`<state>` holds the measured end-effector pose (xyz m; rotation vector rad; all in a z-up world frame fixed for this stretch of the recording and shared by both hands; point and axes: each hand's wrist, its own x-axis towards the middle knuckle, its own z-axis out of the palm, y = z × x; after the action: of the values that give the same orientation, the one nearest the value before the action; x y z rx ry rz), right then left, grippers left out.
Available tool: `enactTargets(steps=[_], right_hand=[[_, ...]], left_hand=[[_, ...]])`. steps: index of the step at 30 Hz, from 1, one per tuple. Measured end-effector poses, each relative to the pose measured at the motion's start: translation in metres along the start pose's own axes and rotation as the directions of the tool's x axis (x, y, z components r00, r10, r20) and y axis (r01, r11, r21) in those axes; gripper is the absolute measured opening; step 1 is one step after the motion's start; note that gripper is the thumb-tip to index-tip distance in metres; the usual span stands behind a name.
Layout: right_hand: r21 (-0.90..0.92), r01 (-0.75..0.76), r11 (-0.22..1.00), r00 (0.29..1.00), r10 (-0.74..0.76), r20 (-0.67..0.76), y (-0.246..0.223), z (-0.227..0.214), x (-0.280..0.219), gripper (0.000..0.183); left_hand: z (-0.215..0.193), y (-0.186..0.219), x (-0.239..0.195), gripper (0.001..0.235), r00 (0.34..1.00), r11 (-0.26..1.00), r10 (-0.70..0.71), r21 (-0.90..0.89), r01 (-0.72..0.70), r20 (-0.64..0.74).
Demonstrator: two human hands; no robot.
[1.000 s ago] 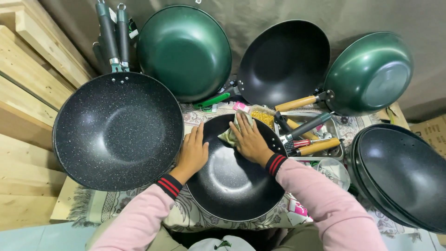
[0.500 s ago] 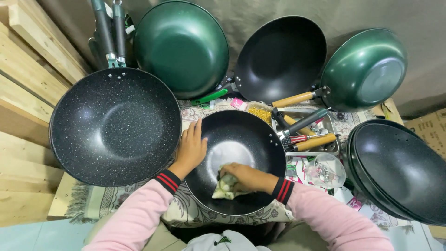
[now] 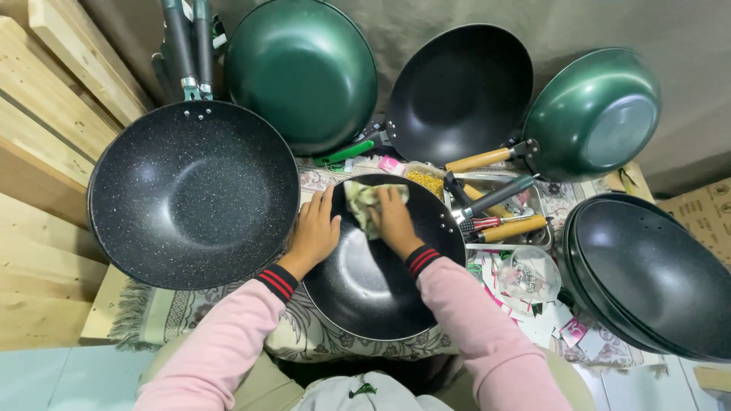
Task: Attaching a handle to a wok and wiping the surface clean.
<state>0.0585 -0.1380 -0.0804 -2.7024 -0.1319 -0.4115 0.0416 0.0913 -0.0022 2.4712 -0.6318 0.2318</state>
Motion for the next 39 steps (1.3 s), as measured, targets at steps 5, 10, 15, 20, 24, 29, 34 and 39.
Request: enactTargets(steps=[5,10,15,20,24,29,34,39], right_hand=[[0.305,0.066,0.95,0.947,-0.156,0.281,-0.07,0.016,-0.035,0.035],[0.496,-0.011,0.868,0.782,-0.302,0.546,-0.082,-0.032,-0.07,0.042],[0.133,-0.091,0.987,0.412,-0.084,0.907,-0.05,-0.111,-0.074,0.041],[-0.368,0.142,0.919,0.727,0.156,0.669,0.008,-0.106,-0.062,0.044],[-0.462,0.149,0.874,0.872,0.104,0.479,0.011,-0.087,-0.068,0.049],[-0.111,0.105,0.988,0.754,-0.006,0.657,-0.045,-0.089,-0.103,0.042],[0.31,-0.002,0.951,0.574,-0.253,0.779,-0.088,-0.119,-0.112,0.034],[-0.274,0.229,0.934,0.455,0.146,0.879,-0.032,-0.128,-0.081,0.043]], left_hand=[[0.007,-0.004,-0.002,0.071,0.998,0.998,0.042,0.044,-0.04,-0.042],[0.008,-0.006,0.001,0.072,0.999,0.999,0.035,0.043,-0.033,-0.035],[0.008,-0.007,0.0,0.071,1.0,1.0,0.018,0.005,-0.018,-0.005],[0.001,-0.002,-0.001,0.07,1.0,1.0,0.001,-0.026,0.0,0.031],[0.001,-0.005,-0.001,0.072,0.999,0.999,0.04,0.016,-0.041,0.037],[-0.007,0.003,-0.002,0.071,0.997,1.0,0.024,0.009,-0.025,0.079],[-0.002,-0.002,-0.003,0.07,0.999,0.998,0.03,0.057,-0.032,0.043],[-0.009,0.005,-0.004,0.066,0.997,0.999,0.023,0.032,-0.025,0.067]])
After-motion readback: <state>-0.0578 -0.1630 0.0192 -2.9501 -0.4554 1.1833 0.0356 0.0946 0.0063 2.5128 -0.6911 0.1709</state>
